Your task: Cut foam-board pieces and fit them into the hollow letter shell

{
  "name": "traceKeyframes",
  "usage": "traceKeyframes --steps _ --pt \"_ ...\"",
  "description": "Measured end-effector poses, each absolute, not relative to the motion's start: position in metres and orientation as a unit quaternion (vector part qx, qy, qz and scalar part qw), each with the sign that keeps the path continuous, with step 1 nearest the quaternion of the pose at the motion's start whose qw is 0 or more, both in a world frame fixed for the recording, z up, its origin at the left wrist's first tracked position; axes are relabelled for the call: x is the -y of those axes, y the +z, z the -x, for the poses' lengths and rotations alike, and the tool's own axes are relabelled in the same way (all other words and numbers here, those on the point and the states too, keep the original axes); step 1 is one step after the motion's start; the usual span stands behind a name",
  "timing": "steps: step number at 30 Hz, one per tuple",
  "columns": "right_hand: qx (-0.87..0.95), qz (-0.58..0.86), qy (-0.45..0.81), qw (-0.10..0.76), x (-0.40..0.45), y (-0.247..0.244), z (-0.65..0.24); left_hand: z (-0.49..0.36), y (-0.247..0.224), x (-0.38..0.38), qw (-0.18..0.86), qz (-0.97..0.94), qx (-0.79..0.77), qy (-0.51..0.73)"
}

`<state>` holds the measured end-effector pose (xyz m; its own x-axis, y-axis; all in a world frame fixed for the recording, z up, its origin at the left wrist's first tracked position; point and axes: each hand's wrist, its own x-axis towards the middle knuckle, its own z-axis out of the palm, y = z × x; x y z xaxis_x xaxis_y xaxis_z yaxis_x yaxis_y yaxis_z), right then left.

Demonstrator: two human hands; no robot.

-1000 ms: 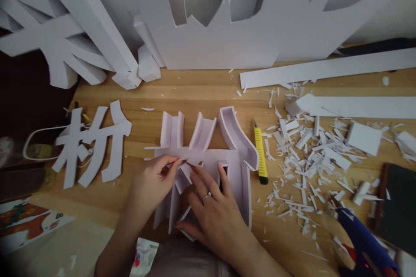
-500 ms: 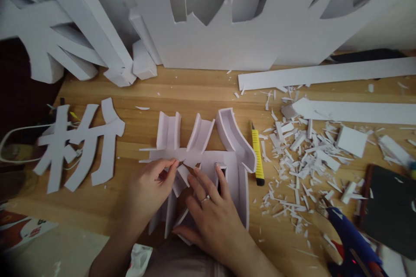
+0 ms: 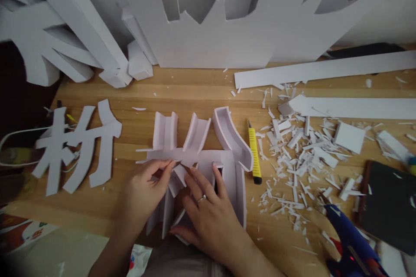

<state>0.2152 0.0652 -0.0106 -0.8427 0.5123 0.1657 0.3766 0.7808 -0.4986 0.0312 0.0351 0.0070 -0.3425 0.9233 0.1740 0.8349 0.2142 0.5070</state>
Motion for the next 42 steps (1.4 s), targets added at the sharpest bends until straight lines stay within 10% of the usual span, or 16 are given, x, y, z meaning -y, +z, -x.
traceKeyframes --steps 42 --pt "0.939 0.223 0.215 0.153 -0.0684 -0.0046 -0.2174 -0.0305 0.0057 -0.0383 0.08 -0.563 -0.763 0.308"
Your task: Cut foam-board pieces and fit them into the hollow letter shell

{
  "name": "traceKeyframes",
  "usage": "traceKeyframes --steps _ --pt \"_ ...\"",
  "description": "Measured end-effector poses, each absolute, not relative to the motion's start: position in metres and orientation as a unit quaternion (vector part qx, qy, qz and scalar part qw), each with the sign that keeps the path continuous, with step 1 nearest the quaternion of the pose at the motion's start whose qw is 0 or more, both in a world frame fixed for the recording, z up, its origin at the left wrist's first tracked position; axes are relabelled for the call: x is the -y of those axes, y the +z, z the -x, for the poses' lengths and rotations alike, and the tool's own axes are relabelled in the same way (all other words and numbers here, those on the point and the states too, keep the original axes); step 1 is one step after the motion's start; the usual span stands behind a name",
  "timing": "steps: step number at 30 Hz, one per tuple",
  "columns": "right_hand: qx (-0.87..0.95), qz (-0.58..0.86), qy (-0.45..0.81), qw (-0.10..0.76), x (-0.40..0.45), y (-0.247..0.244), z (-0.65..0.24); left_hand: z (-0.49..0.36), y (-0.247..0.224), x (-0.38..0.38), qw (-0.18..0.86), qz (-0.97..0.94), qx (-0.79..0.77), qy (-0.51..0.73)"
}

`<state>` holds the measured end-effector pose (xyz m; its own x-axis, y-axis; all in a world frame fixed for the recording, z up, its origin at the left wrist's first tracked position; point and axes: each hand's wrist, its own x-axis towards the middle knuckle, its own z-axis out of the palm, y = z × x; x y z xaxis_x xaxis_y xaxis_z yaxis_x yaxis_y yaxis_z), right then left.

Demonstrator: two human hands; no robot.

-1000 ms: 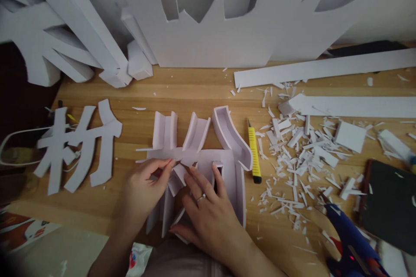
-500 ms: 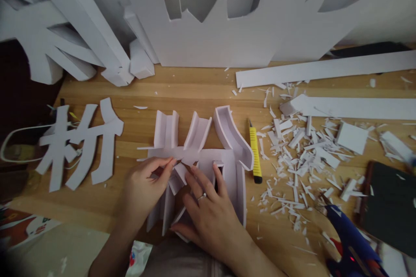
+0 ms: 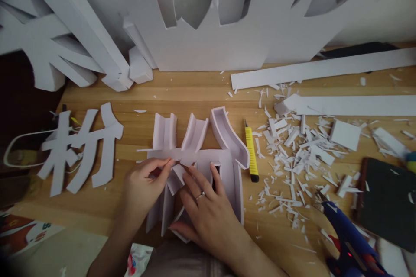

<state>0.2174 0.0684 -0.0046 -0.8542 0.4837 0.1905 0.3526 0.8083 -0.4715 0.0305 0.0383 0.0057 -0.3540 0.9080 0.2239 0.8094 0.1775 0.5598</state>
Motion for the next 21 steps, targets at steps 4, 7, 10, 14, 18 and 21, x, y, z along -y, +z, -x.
traceKeyframes --steps 4,7,10,14,18,21 --pt "0.945 0.214 0.207 0.137 -0.069 0.0 -0.22 -0.029 0.002 -0.036 0.088 -0.565 -0.76 0.309" --pt "0.942 0.214 0.219 0.137 -0.068 0.002 -0.222 -0.026 0.003 -0.031 0.092 -0.575 -0.753 0.307" --pt "0.939 0.214 0.229 0.143 -0.069 0.006 -0.223 -0.027 0.014 -0.031 0.08 -0.586 -0.743 0.313" --pt "0.936 0.217 0.225 0.162 -0.069 0.008 -0.223 -0.042 0.041 -0.047 0.143 -0.611 -0.719 0.3" --pt "0.934 0.22 0.217 0.179 -0.065 0.005 -0.223 -0.061 0.053 -0.074 0.299 -0.641 -0.678 0.202" --pt "0.931 0.23 0.218 0.18 -0.063 0.004 -0.225 -0.065 0.051 -0.086 0.344 -0.649 -0.647 0.207"
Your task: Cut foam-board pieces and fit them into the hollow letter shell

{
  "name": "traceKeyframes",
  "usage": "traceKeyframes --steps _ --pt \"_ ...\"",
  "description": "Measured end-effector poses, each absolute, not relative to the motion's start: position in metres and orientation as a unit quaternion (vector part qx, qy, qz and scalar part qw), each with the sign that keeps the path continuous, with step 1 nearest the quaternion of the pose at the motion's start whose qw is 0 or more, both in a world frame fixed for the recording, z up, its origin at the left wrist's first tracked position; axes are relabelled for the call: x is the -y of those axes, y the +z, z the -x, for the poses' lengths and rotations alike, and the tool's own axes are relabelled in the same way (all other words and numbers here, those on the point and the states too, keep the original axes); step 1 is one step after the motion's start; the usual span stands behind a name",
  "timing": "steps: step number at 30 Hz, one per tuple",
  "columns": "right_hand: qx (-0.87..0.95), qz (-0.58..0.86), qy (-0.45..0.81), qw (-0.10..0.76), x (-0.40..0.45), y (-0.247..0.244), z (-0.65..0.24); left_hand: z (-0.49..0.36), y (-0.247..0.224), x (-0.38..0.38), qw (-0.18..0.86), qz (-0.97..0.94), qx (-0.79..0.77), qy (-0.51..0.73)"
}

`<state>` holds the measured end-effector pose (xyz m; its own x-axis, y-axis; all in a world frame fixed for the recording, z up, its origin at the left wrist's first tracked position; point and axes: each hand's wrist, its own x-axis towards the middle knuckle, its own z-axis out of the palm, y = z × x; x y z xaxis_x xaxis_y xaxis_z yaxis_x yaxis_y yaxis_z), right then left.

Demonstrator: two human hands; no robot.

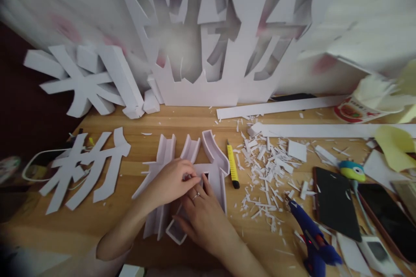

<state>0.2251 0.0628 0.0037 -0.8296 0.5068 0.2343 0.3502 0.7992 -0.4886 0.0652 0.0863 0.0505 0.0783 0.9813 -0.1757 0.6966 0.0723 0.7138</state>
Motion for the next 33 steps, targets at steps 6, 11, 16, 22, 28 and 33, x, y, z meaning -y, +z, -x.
traceKeyframes --steps 6,11,16,22,28,33 --pt "0.926 0.256 0.183 0.21 -0.062 0.013 -0.235 -0.062 0.048 -0.085 0.4 -0.594 -0.619 0.322" --pt "0.912 0.26 0.174 0.265 -0.06 0.026 -0.256 -0.059 0.058 -0.079 0.394 -0.541 -0.614 0.418" --pt "0.881 0.295 0.22 0.296 -0.043 0.03 -0.3 -0.055 0.075 -0.074 0.396 -0.514 -0.592 0.477" --pt "0.729 0.302 0.393 0.471 -0.028 0.025 -0.337 -0.068 0.087 -0.06 0.418 -0.488 -0.551 0.533" --pt "0.624 0.259 0.502 0.54 -0.04 0.025 -0.336 -0.103 0.096 -0.045 0.492 -0.481 -0.44 0.577" --pt "0.592 0.215 0.539 0.559 -0.043 0.017 -0.324 -0.135 0.104 -0.037 0.56 -0.483 -0.369 0.563"
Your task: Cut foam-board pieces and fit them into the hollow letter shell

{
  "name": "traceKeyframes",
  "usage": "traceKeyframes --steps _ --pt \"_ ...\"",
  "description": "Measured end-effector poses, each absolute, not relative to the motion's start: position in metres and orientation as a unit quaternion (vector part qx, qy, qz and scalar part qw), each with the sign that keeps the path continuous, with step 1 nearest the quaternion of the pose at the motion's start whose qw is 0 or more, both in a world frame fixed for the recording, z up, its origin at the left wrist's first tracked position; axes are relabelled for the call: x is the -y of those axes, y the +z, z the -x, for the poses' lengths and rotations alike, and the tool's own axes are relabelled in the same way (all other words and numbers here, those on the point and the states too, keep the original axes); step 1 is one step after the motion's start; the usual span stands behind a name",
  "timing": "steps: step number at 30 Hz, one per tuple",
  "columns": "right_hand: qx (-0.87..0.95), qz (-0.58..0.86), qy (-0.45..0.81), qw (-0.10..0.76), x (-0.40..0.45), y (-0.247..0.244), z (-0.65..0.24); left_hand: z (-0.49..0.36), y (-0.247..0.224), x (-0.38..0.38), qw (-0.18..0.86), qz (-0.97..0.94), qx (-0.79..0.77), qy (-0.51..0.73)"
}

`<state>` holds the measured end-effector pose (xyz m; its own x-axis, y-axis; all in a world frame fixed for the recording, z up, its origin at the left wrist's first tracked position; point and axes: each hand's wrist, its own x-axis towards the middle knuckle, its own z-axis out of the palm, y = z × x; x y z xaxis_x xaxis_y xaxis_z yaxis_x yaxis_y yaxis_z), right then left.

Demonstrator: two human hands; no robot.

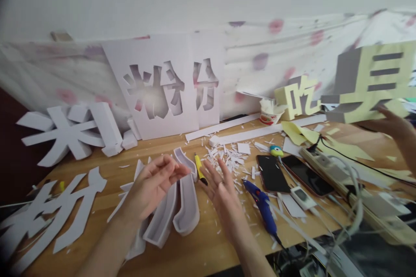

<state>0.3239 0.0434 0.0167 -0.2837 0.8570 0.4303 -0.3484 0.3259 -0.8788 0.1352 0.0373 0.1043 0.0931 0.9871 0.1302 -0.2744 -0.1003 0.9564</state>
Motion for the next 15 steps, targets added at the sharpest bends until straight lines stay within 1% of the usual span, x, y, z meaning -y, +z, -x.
traceKeyframes --steps 4,11,15 --pt "0.567 0.214 0.566 0.559 -0.034 0.028 -0.307 -0.153 0.117 -0.035 0.547 -0.518 -0.367 0.546" --pt "0.532 0.292 0.58 0.543 -0.031 0.053 -0.3 -0.164 0.142 -0.053 0.467 -0.589 -0.356 0.555" --pt "0.501 0.3 0.569 0.578 -0.046 0.058 -0.318 -0.165 0.144 -0.068 0.395 -0.657 -0.356 0.534"
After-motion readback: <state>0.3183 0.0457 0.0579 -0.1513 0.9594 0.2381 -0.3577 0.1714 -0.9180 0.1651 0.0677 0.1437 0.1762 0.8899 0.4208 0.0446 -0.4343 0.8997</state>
